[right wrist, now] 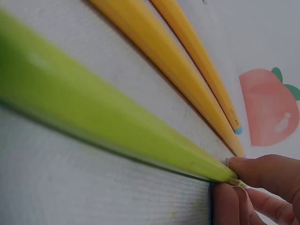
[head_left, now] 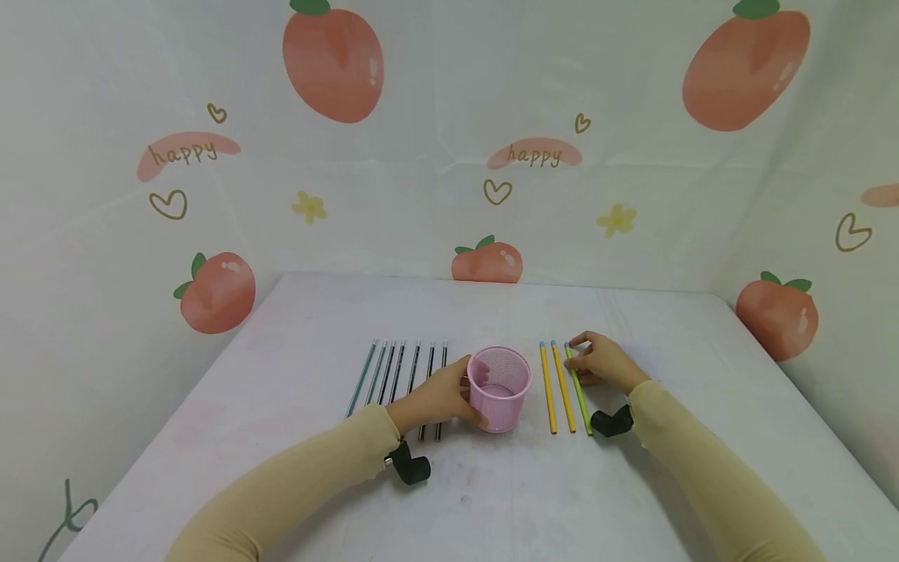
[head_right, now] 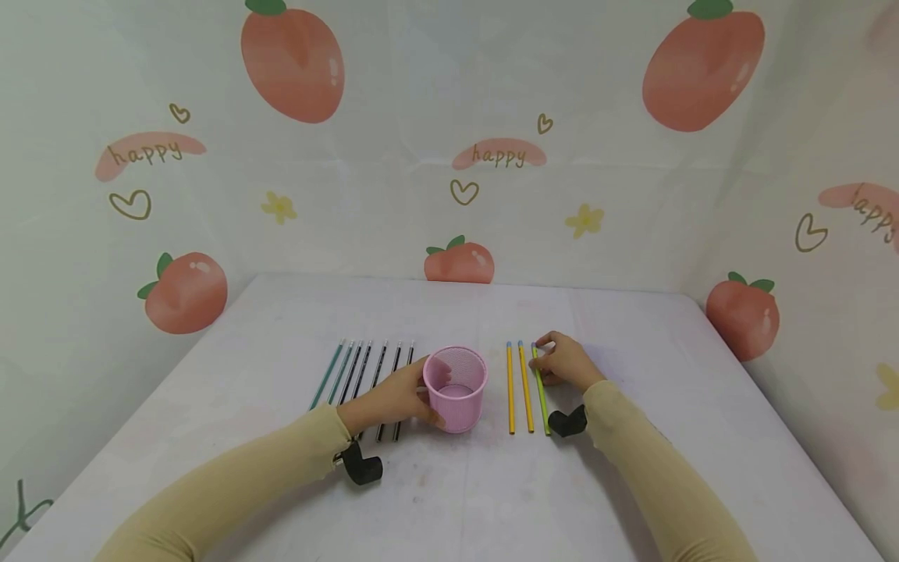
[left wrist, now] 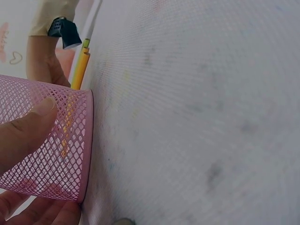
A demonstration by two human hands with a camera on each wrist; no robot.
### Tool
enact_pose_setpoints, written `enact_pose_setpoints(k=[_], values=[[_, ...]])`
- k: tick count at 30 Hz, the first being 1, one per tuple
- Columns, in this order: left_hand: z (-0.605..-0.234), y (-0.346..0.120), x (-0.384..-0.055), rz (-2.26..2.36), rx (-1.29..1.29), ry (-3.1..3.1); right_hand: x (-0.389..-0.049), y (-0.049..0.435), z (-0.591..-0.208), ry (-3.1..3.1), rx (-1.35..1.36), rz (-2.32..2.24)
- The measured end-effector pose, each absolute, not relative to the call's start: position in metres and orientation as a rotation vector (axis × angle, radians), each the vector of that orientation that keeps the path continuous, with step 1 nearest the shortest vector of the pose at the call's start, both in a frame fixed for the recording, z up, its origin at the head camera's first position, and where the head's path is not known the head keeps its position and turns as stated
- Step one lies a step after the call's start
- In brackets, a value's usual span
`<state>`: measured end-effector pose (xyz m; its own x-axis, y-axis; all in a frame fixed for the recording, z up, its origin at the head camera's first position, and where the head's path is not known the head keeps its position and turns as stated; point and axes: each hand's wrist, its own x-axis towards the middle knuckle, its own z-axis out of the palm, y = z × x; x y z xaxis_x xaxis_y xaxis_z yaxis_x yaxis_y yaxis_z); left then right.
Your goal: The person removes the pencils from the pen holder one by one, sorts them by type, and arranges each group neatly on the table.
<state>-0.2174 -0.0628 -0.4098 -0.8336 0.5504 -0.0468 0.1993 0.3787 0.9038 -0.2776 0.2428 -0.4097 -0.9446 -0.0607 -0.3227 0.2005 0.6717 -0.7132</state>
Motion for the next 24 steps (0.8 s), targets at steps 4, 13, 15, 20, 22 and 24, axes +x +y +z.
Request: enact_pose_setpoints(k=[4, 13, 15, 20, 22, 24], values=[[-0.4092, -0.0628, -0.2172, 1.43, 0.655, 2.312, -0.278, 0.2434, -0.41, 2.563, 0.11, -1.154], [-0.4088, -0.0629, -0.2174, 1.445, 0.657, 2.298, -0.2784, 0.244, -0.41, 2.556, 0.111, -1.147], [-0.4086, -0.0631, -0.2173, 1.445, 0.654, 2.299, -0.2784, 0.2437, -0.4099, 2.553, 0.113, -1.149], [-0.4083, -0.0631, -0.2174, 1.433, 0.653, 2.312, -0.2782, 0.2439, -0.4097, 2.555, 0.104, -1.144], [-0.4085, -0.0631, -0.2175, 1.43, 0.653, 2.315, -0.2782, 0.2441, -0.4096, 2.556, 0.111, -1.14], [-0.4088, -0.0631, -0.2177, 1.43, 0.65, 2.315, -0.2782, 0.2442, -0.4097, 2.559, 0.11, -1.13]])
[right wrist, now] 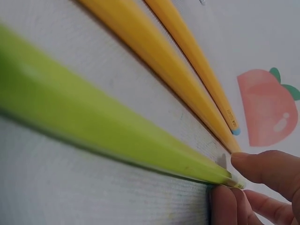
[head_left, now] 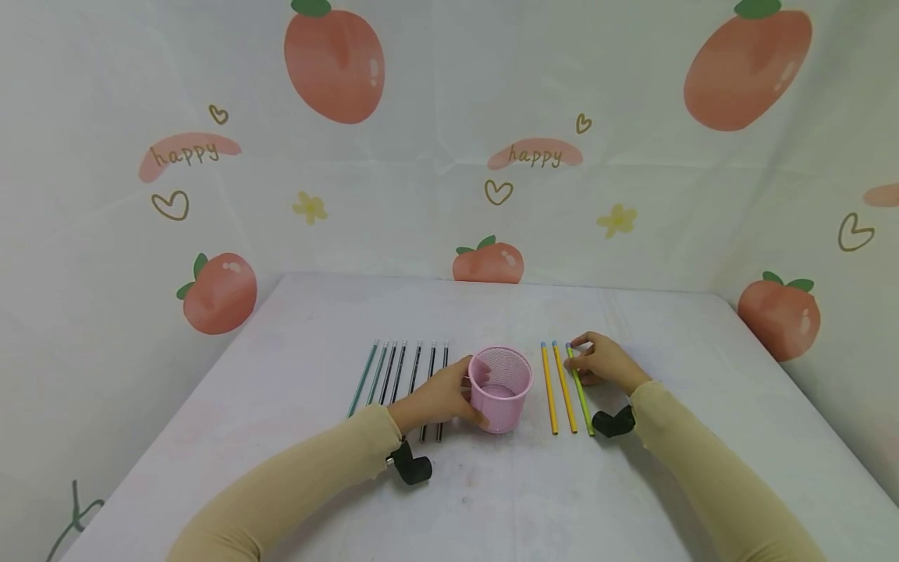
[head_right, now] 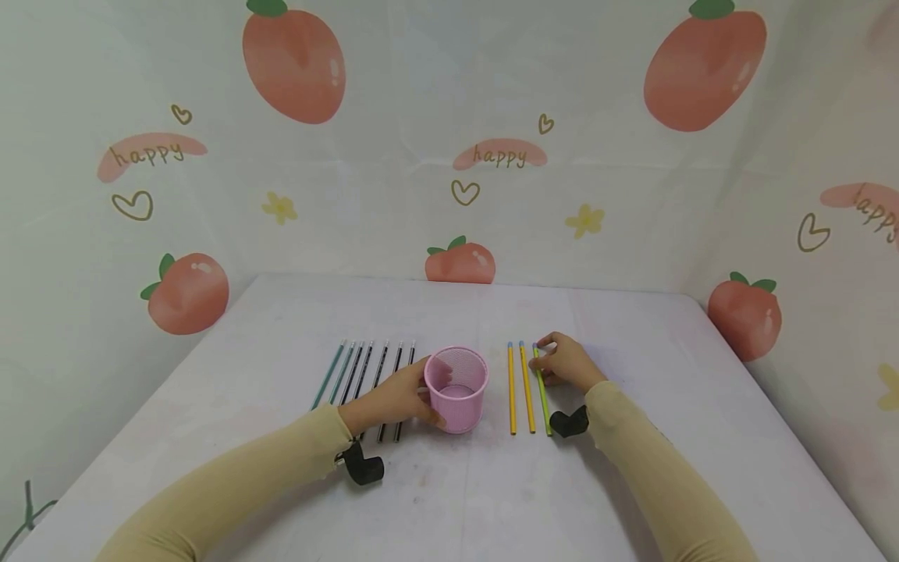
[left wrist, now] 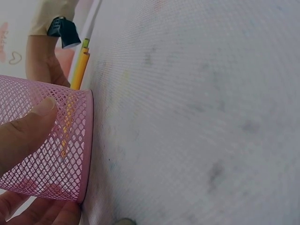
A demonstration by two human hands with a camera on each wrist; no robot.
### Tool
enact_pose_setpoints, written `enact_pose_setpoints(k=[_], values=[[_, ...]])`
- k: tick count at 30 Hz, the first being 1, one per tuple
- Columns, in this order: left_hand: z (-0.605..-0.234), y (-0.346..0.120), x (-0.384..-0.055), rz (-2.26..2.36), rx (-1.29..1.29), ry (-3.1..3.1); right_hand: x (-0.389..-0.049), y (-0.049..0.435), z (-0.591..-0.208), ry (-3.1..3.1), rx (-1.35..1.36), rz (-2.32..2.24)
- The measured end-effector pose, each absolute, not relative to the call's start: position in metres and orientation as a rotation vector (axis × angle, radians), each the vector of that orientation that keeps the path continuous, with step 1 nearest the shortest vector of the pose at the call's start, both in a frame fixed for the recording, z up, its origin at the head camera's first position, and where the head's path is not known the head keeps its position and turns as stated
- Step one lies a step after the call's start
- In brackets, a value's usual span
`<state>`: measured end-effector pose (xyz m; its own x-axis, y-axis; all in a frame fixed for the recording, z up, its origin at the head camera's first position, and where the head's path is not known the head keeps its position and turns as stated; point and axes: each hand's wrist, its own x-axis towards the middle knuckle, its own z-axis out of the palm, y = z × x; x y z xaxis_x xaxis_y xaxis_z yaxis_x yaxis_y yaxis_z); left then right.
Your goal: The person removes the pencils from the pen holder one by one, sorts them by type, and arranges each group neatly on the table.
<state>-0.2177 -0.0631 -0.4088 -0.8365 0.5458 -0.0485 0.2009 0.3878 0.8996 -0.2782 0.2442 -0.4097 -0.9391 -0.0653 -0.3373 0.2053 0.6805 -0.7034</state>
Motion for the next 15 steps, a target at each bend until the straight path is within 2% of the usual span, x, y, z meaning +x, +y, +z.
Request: enact_pose_setpoints(k=[15], values=[[-0.4081, -0.0677, -0.2224, 1.382, 0.701, 2.235, -0.2725, 0.2441, -0.4068, 2.565, 0.147, -1.101]])
